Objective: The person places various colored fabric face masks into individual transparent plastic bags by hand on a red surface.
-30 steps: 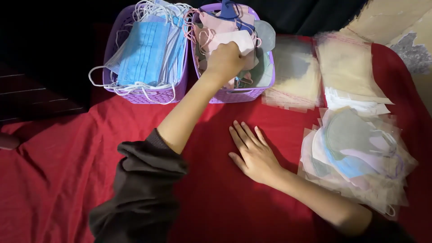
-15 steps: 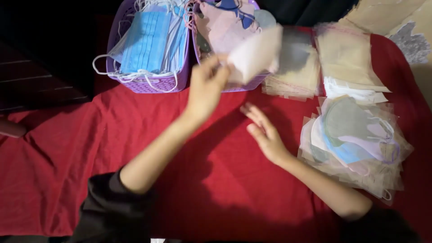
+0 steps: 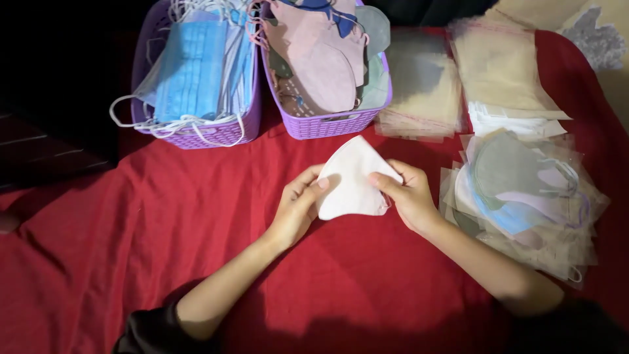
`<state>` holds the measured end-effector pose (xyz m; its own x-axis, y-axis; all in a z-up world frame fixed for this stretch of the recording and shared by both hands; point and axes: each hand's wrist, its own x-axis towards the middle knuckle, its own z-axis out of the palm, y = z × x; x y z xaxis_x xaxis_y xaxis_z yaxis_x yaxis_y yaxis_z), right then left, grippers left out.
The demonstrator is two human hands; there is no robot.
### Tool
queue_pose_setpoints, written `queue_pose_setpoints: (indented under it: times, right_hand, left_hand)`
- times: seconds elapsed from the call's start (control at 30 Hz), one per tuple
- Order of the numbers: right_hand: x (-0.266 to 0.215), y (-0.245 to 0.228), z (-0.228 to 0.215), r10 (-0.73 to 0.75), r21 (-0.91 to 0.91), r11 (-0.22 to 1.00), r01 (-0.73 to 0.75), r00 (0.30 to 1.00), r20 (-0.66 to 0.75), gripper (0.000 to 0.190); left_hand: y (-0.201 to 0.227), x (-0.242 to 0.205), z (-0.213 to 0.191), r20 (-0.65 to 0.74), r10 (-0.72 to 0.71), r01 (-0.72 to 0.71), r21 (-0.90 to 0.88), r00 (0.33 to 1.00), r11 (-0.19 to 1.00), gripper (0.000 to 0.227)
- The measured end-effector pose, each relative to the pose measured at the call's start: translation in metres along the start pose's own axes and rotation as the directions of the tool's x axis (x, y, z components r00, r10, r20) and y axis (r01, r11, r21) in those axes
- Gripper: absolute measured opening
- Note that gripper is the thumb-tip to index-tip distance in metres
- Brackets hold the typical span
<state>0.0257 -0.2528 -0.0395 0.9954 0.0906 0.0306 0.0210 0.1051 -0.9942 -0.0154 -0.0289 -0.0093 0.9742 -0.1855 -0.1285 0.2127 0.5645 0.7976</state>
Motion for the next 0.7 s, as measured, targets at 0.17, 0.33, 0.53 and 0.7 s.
queue_pose_setpoints:
  times: [0.17, 0.33, 0.53, 0.7]
  right_hand:
    - [0.008, -0.069, 0.004, 0.062, -0.255, 0.966, -0.046, 0.997, 0.056, 0.017]
    - [0.056, -0.055, -0.067, -0.243, -0.722, 0.633, 0.279, 0.957, 0.157, 0.028]
    - [0.062, -0.021, -0.091, -0.236, -0.967, 0.02, 0.253, 0.941, 0.241, 0.05]
    - [0.075, 0.013, -0.122, -0.405, -0.955, -0.187, 0.229, 0.868, 0.287, 0.018]
  left_hand:
    - [0.008, -0.006, 0.014, -0.052, -0.103, 0.104, 0.008, 0.993, 0.995, 0.036]
    - [0.015, -0.003, 0.014, -0.071, -0.101, 0.103, 0.031, 0.992, 0.994, 0.036]
    - [0.003, 0.004, -0.001, -0.053, -0.119, 0.118, -0.022, 0.991, 0.993, 0.042]
    - [0.005, 0.007, -0.002, -0.059, -0.159, 0.157, -0.046, 0.985, 0.987, 0.045]
